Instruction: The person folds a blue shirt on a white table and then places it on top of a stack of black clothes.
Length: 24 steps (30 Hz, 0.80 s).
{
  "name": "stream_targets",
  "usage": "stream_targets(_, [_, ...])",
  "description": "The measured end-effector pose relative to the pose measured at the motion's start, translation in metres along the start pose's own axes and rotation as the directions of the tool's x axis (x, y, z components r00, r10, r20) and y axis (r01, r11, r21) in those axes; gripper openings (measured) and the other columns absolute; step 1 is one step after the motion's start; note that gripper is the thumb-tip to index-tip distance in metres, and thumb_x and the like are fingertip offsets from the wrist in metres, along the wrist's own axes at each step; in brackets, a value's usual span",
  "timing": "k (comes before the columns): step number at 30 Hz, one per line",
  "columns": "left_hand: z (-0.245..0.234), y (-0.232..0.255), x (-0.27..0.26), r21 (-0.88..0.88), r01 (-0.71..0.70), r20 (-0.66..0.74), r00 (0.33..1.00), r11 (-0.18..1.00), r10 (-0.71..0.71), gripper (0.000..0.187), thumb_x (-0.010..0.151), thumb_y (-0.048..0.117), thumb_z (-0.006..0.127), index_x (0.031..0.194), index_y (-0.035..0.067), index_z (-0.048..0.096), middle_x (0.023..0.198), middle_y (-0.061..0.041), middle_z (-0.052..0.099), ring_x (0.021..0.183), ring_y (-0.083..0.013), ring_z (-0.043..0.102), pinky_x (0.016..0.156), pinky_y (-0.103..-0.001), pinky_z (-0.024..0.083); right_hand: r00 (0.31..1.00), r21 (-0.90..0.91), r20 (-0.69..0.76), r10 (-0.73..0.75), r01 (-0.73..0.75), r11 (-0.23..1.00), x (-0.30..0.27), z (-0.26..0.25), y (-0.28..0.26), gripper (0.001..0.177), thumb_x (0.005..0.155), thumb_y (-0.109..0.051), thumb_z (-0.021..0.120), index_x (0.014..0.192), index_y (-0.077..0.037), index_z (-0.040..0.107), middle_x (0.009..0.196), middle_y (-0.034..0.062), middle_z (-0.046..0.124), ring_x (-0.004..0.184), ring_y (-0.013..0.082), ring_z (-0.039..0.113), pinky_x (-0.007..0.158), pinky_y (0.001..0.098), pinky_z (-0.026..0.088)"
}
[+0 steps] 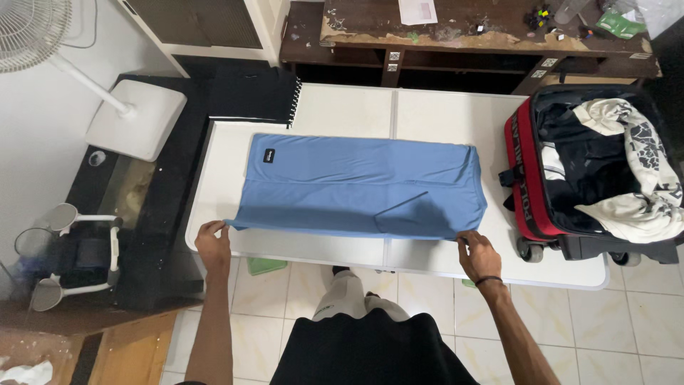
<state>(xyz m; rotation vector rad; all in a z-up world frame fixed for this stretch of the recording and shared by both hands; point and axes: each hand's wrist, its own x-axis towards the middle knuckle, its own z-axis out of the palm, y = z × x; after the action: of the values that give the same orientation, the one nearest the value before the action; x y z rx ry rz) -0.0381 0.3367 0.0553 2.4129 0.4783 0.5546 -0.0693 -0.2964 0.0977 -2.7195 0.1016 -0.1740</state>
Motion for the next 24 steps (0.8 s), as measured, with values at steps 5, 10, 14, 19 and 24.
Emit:
stream_targets(5, [0.007,0.006,0.038,0.030,-0.059,0.085,0.995,0.998,0.056,0.012,0.094,0.005,0.073,0.102,-0.002,0.078,0.113,-0.018,0.073,0.099,-0.0336,0.071,0.090,-0.041,0.056,0.984,-0.059,0.126,0.123,-0.117,0.991,0.032,-0.002,0.005,0.018,0.094,-0.022,0.069,0.110,-0.017,0.075,0.096,0.0119,0.072,0.082,0.0304,0.070,0.076,0.0429,0.059])
stream_targets(10, [0.017,0.015,0.075,0.051,-0.104,0.196,0.976,0.993,0.092,0.012,0.094,0.003,0.070,0.102,-0.002,0.078,0.114,-0.018,0.072,0.097,-0.0332,0.071,0.086,-0.040,0.057,0.982,-0.069,0.187,0.006,0.007,0.998,0.067,0.003,0.019,0.017,0.092,-0.020,0.069,0.106,-0.015,0.076,0.094,0.0084,0.078,0.086,0.0299,0.071,0.079,0.0441,0.060])
stream_targets(14, [0.030,0.019,0.101,0.047,-0.179,0.225,0.960,0.983,0.164,0.013,0.091,0.003,0.073,0.102,-0.002,0.078,0.112,-0.018,0.073,0.097,-0.0347,0.070,0.088,-0.041,0.056,0.959,-0.078,0.275,0.073,-0.053,0.996,0.095,0.010,0.025,0.017,0.094,-0.021,0.066,0.107,-0.015,0.076,0.097,0.0067,0.079,0.081,0.0282,0.074,0.082,0.0441,0.062])
stream_targets(19, [0.056,0.022,0.132,0.032,-0.194,0.256,0.950,0.980,0.180,0.014,0.089,0.004,0.074,0.101,-0.001,0.078,0.111,-0.018,0.072,0.096,-0.0347,0.071,0.087,-0.040,0.056,0.945,-0.161,0.303,0.123,-0.076,0.984,0.122,0.022,0.028,0.019,0.096,-0.027,0.065,0.108,-0.020,0.078,0.089,0.0085,0.079,0.093,0.0289,0.072,0.098,0.0477,0.053])
stream_targets(24, [0.081,0.025,0.155,0.030,-0.189,0.301,0.938,0.982,0.171,0.013,0.090,0.000,0.071,0.100,-0.001,0.079,0.111,-0.019,0.073,0.097,-0.0345,0.071,0.089,-0.040,0.057,0.919,-0.224,0.337,0.203,-0.132,0.966,0.142,0.039,0.035,0.020,0.098,-0.031,0.062,0.108,-0.023,0.078,0.088,0.0069,0.080,0.101,0.0271,0.070,0.105,0.0479,0.045])
